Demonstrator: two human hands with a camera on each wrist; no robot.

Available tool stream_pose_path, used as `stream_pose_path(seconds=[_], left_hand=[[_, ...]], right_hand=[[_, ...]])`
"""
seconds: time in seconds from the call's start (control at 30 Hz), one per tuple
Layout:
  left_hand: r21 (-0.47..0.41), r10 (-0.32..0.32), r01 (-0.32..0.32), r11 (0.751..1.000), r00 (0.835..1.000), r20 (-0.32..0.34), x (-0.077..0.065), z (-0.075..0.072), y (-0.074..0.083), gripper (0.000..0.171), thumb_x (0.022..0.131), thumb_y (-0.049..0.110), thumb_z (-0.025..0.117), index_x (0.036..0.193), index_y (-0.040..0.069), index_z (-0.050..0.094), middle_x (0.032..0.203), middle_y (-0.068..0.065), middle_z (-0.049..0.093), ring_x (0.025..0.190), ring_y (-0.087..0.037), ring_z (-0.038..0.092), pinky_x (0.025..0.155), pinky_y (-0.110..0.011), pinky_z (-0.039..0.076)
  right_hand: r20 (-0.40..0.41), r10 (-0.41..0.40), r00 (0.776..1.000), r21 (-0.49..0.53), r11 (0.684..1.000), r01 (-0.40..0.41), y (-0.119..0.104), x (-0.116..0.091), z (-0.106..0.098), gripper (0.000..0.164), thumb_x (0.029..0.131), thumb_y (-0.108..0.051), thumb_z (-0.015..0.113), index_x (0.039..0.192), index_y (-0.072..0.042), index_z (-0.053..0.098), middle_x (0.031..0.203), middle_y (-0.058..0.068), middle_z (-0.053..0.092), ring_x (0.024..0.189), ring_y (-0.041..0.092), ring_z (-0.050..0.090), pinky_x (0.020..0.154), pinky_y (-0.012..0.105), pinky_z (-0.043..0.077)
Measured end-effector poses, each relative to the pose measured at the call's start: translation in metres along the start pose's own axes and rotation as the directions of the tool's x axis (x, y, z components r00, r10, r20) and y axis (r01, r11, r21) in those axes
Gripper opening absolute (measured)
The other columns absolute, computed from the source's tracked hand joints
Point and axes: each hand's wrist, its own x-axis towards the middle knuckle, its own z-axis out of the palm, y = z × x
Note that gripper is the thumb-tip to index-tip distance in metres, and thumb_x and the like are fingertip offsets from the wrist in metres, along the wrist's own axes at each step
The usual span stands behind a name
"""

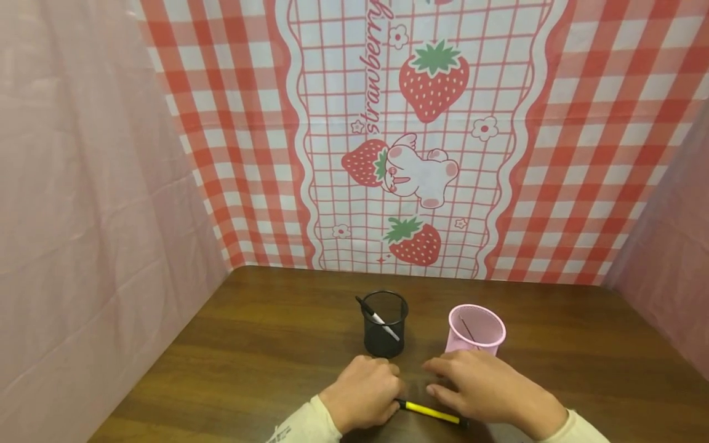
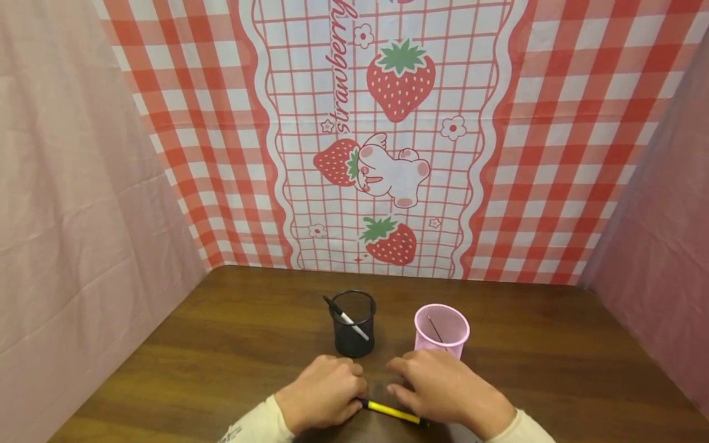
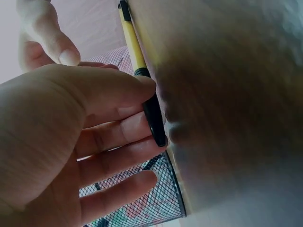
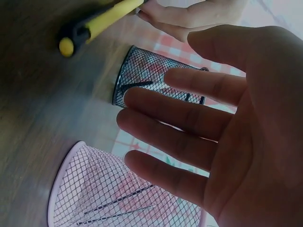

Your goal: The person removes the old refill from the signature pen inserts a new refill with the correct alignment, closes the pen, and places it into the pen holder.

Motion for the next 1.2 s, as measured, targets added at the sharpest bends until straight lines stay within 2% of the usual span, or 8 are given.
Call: stream_pose_path(seconds=[0.17, 0.5, 0.73, 1.0, 1.2], left_hand=[[0.01, 0.012, -0.012, 1.0, 0.999, -0.047, -0.0003, 0.0026, -0.0032, 0.021, 0.073, 0.036, 0.081, 0.064, 0.033, 0.063, 0.067, 0.015, 0.056, 0.06, -0.005, 0.054, 0.044, -0.022, 0.035], [0.02, 0.013, -0.011, 1.0, 0.996, -0.093, -0.0004, 0.0046, -0.0051, 0.025, 0.072, 0.035, 0.08, 0.062, 0.03, 0.058, 0.065, 0.015, 0.052, 0.057, -0.004, 0.052, 0.043, -0.021, 0.033], [0.017, 0.027, -0.025, 1.0, 0.99, -0.135, 0.0015, 0.0046, -0.0048, 0.017, 0.073, 0.035, 0.079, 0.067, 0.031, 0.064, 0.067, 0.015, 0.051, 0.057, -0.003, 0.049, 0.043, -0.019, 0.032], [0.029, 0.044, -0.039, 0.999, 0.979, -0.199, 0.0028, 0.0025, -0.0047, 0.015, 0.072, 0.036, 0.077, 0.067, 0.029, 0.065, 0.067, 0.014, 0.05, 0.059, -0.004, 0.05, 0.044, -0.019, 0.033], [0.033, 0.03, -0.022, 0.999, 0.959, -0.283, 0.005, -0.0014, -0.0083, 0.016, 0.07, 0.035, 0.076, 0.066, 0.027, 0.064, 0.066, 0.013, 0.049, 0.059, -0.005, 0.05, 0.045, -0.019, 0.036]], right_hand=[[-0.009, -0.03, 1.0, 0.012, 0.999, 0.03, -0.0006, 0.0012, 0.0003, 0.026, 0.093, -0.034, 0.071, 0.111, -0.016, 0.072, 0.094, -0.009, 0.07, 0.081, 0.0, 0.062, 0.067, 0.032, 0.054], [-0.009, -0.025, 1.0, 0.011, 1.0, 0.025, -0.0021, 0.0011, 0.0009, 0.025, 0.092, -0.032, 0.072, 0.11, -0.015, 0.073, 0.094, -0.009, 0.071, 0.081, 0.0, 0.062, 0.068, 0.033, 0.055], [-0.01, -0.025, 1.0, 0.015, 1.0, 0.025, -0.0014, 0.0005, 0.002, 0.024, 0.092, -0.031, 0.072, 0.11, -0.015, 0.073, 0.094, -0.009, 0.07, 0.08, -0.002, 0.06, 0.067, 0.032, 0.055], [-0.029, -0.042, 0.999, 0.003, 0.999, 0.042, -0.0004, -0.0011, 0.0018, 0.022, 0.092, -0.031, 0.072, 0.109, -0.017, 0.072, 0.093, -0.01, 0.069, 0.079, -0.002, 0.059, 0.064, 0.031, 0.053], [-0.072, -0.065, 0.995, -0.022, 0.998, 0.064, -0.0019, -0.0006, -0.003, 0.021, 0.091, -0.029, 0.073, 0.108, -0.017, 0.072, 0.091, -0.011, 0.068, 0.077, -0.004, 0.057, 0.064, 0.028, 0.052]])
